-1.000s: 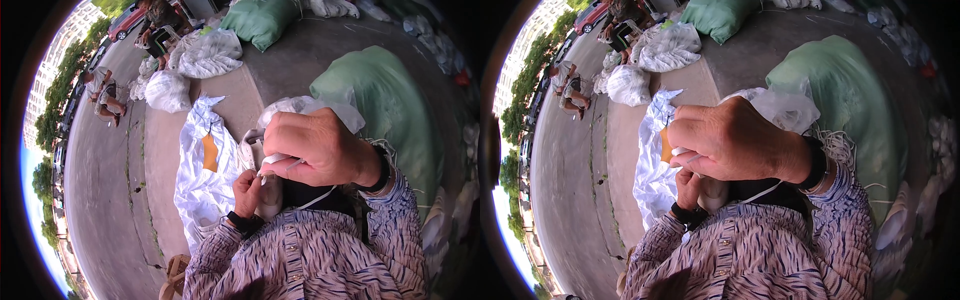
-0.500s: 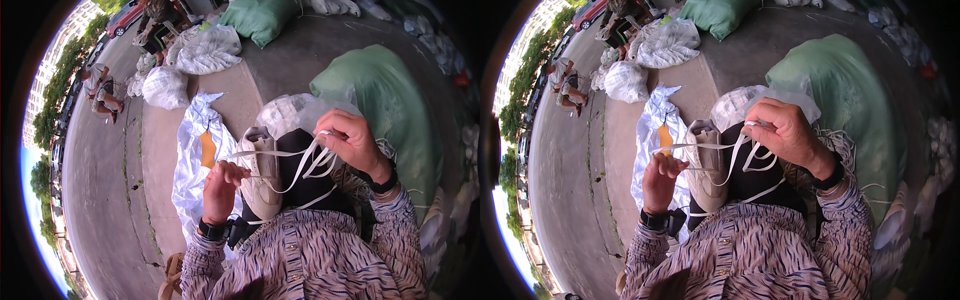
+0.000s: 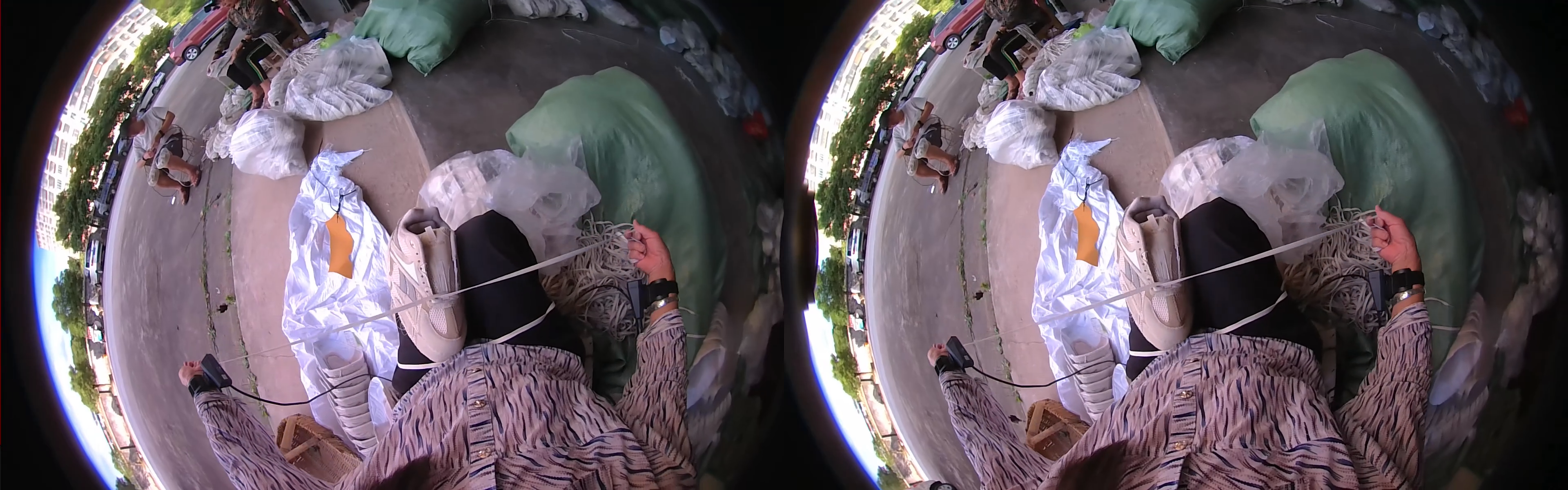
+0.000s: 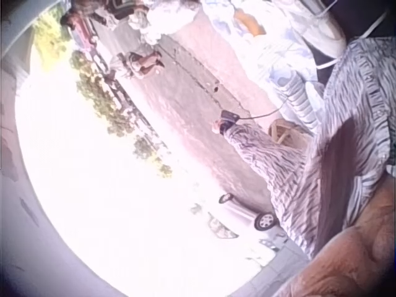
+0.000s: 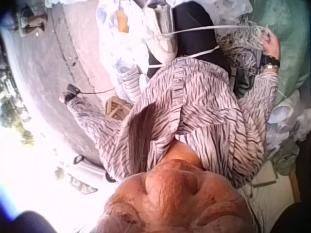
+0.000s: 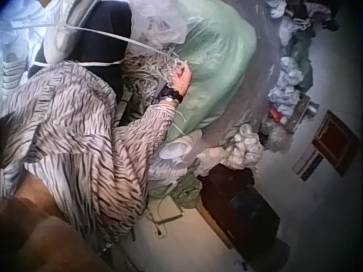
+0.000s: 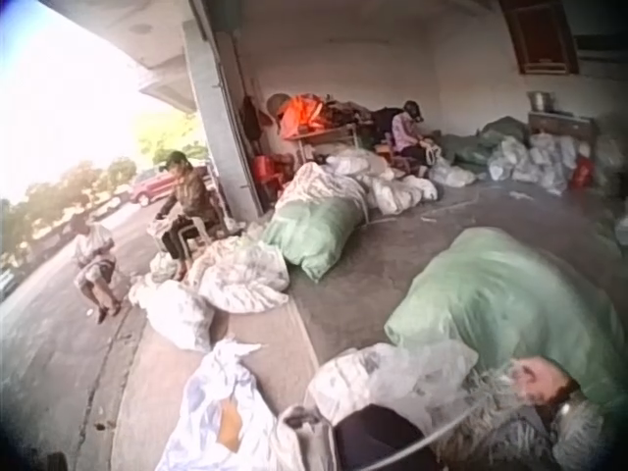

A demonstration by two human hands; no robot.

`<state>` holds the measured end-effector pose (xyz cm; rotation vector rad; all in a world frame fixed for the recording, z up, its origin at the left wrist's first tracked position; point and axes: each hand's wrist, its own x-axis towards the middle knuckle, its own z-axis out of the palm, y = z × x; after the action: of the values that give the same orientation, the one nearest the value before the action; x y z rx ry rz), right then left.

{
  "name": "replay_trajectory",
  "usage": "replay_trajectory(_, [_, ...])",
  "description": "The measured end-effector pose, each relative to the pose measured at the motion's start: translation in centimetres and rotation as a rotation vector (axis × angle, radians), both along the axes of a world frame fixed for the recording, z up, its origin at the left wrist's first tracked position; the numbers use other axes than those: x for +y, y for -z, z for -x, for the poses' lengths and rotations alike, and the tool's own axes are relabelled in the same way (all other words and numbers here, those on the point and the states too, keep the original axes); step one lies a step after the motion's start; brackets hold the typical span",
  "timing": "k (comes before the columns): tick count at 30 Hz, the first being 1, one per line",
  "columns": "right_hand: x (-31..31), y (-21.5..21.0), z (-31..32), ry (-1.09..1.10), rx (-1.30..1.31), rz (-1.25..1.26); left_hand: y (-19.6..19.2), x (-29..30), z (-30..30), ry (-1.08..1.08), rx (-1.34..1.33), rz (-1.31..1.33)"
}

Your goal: The recorder is lacing a white sneaker while sitting in a workspace with several bags of materials.

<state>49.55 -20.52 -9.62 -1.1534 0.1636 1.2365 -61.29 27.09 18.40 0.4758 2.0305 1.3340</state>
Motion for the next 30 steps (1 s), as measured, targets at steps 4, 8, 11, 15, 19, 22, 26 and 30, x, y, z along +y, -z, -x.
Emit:
replay_trajectory(4, [3.0,-0.5,2.1,-0.295,-0.810,0.368,8.6,-4.4,0.7,-0.178,0.475,0.160])
replay_trajectory(8, [7.8,-5.6,7.5,-0.665,-1.561,0.359,17.6,-4.3,-25.9,-0.059,0.027,-0.219])
replay_trajectory(11, [13.6,-8.5,14.0,-0.862,-1.286,-0.045,14.6,-10.7,-42.2,0.618,0.103,-0.128])
replay_trajectory(15, [18.8,-13.2,22.5,-0.834,-0.891,-0.373,16.6,-16.9,-56.1,1.166,0.008,-0.251])
replay_trajectory(19, [20.7,-13.1,26.1,-0.554,-0.828,-0.408,17.0,-21.9,-63.9,1.225,-0.120,-0.405])
replay_trajectory(22, [20.3,-11.2,26.0,-0.698,-1.002,-0.310,18.5,-24.3,-62.8,1.407,-0.126,-0.134])
replay_trajectory(26, [19.9,-10.0,24.2,-0.752,-0.994,-0.348,19.6,-25.9,-60.3,1.626,0.315,-0.058])
replay_trajectory(30, [19.3,-9.8,25.0,-0.693,-0.690,-0.350,18.8,-24.6,-60.8,1.581,0.370,-0.193])
